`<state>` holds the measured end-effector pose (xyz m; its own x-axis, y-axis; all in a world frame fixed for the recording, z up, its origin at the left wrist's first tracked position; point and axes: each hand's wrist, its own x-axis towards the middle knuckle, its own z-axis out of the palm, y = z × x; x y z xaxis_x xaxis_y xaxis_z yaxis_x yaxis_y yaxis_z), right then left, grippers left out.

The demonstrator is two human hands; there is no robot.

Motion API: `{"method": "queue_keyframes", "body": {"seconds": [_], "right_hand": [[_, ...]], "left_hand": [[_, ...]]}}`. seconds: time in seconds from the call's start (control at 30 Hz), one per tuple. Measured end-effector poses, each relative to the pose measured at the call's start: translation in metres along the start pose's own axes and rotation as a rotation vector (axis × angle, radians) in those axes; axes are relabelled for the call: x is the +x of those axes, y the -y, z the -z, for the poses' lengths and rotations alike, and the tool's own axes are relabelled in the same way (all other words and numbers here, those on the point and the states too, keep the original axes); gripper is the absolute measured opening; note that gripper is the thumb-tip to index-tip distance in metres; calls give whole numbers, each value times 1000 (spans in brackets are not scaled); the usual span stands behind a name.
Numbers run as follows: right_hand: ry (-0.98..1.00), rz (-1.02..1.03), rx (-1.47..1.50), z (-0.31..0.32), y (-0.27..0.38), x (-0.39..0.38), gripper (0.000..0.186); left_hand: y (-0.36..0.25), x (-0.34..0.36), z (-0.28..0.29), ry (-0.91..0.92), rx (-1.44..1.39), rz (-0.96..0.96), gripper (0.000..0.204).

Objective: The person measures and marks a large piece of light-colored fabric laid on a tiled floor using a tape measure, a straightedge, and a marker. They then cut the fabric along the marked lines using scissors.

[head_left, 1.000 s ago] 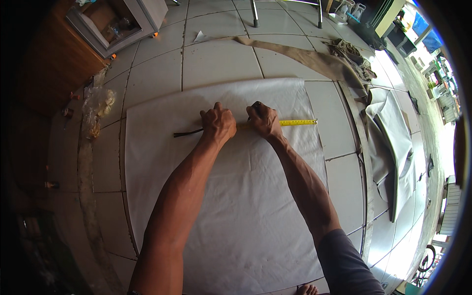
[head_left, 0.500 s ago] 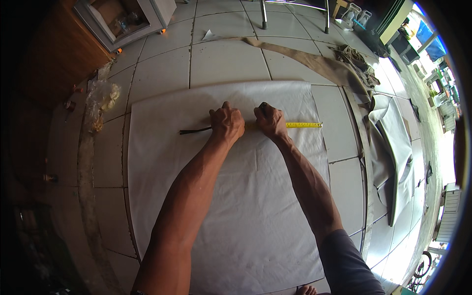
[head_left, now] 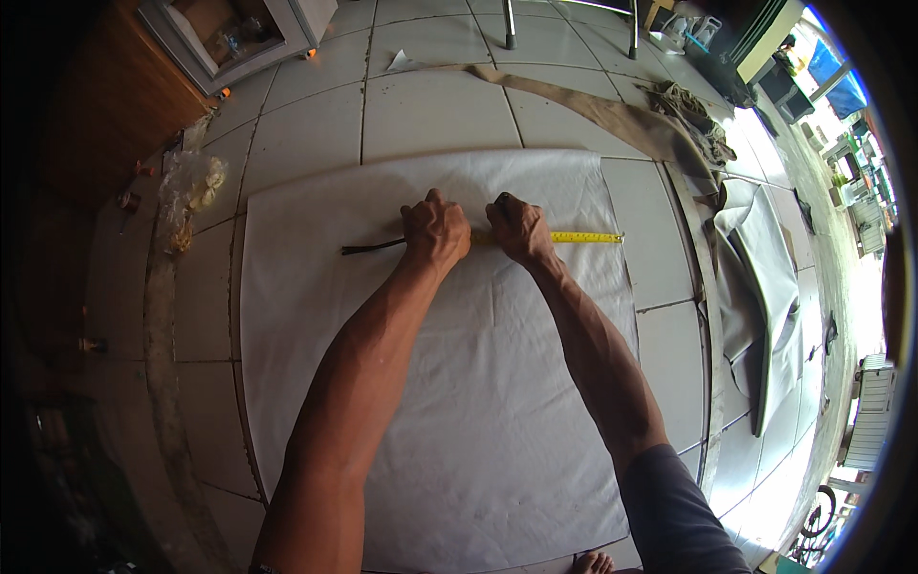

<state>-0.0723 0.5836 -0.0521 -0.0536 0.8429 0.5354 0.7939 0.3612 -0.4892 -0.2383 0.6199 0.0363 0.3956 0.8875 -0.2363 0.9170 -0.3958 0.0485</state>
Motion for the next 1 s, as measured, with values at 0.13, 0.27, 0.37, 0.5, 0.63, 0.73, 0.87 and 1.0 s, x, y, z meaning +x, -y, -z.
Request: {"method": "queue_keyframes", "body": {"seconds": [0.13, 0.27, 0.37, 0.5, 0.63, 0.73, 0.87, 1.0], "right_hand": [[79, -15, -135, 6, 4, 2, 9], [48, -421, 148, 18, 7, 6, 33], [86, -455, 143, 23, 9, 7, 46], [33, -315, 35, 20, 11, 6, 12], [21, -248, -30, 15, 7, 5, 14], [22, -263, -11, 15, 5, 4, 13], [78, -369, 34, 19, 9, 5, 15], [80, -451, 100, 21, 14, 7, 25]], "left_hand": [[-2, -1, 0, 7, -7, 16, 26], [-2, -4, 1, 36, 52, 33, 25], [13, -10, 7, 65, -40, -12, 39], [65, -11, 21, 272, -33, 10, 46], [154, -20, 26, 295, -23, 95, 46], [219, -29, 24, 406, -9, 172, 57], [262, -36, 17, 483, -39, 213, 58], [260, -29, 10, 426, 4, 253, 58]]}}
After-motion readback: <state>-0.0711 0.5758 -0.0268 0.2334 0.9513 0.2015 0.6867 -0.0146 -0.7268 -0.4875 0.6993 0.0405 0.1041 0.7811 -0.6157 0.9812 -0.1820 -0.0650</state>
